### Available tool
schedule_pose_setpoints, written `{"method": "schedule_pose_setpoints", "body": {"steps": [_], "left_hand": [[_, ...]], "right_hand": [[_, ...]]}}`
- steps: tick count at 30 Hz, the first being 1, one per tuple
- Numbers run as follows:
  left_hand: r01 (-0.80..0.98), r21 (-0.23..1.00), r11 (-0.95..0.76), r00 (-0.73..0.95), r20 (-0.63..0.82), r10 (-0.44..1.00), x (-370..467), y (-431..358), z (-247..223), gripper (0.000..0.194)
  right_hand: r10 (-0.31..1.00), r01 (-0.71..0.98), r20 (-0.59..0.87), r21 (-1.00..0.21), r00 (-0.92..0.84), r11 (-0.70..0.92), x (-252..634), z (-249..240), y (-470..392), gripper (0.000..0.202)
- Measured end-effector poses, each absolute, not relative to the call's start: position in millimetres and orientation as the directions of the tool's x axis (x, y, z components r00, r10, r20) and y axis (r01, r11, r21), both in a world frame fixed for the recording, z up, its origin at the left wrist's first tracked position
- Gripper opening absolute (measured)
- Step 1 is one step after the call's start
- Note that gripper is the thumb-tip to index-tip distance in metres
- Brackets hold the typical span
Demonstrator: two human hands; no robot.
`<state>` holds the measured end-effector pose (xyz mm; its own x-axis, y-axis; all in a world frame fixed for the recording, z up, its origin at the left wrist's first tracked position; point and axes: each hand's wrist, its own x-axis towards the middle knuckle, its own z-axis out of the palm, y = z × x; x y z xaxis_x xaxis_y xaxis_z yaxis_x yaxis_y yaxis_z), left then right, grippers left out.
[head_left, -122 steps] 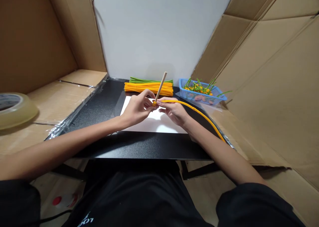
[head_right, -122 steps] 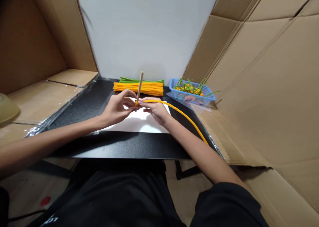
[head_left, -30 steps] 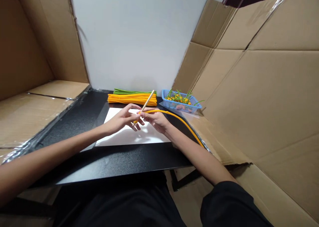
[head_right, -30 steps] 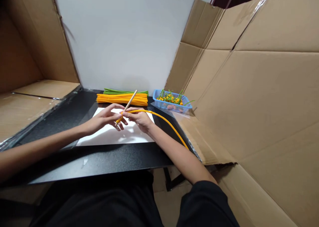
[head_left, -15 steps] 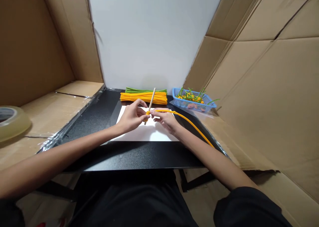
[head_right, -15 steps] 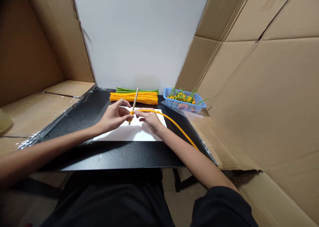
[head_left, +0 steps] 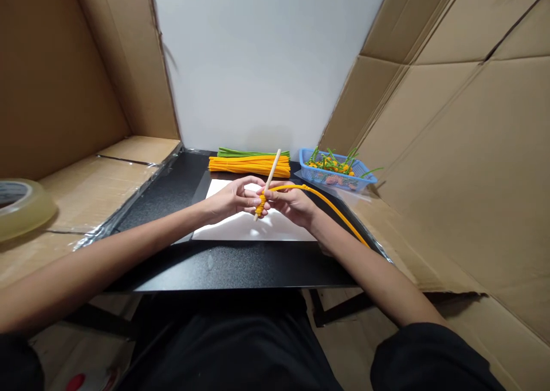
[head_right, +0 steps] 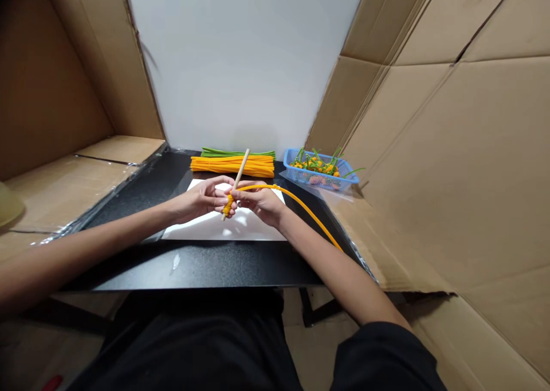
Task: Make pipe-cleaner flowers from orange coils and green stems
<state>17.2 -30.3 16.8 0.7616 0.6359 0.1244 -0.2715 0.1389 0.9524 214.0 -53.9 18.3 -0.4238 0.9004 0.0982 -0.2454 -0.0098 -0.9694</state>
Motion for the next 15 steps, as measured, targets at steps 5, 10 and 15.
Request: {"method": "schedule_pose_setpoints", "body": {"steps": [5,10,15], "left_hand": [[-0.181,0.962,-0.204,0.612,0.273,0.743,19,-33,15,0.051],[-0.026,0.851,-0.525,0.514,0.462,0.723,18,-38,12,0.043],[0.205,0.63,-0.749,0.429,0.63,0.648,19,-39,5,0.025]], "right_hand": [[0.932,-0.187,0.095,-0.982,-0.349,0.03,212,17,-53,0.036],[0.961,-0.158,0.005,-0.987,-0.277,-0.041,210,17,-53,0.03],[0.976,-0.168,-0.04,-0.983,-0.212,-0.077,206,18,-55,0.029]]}}
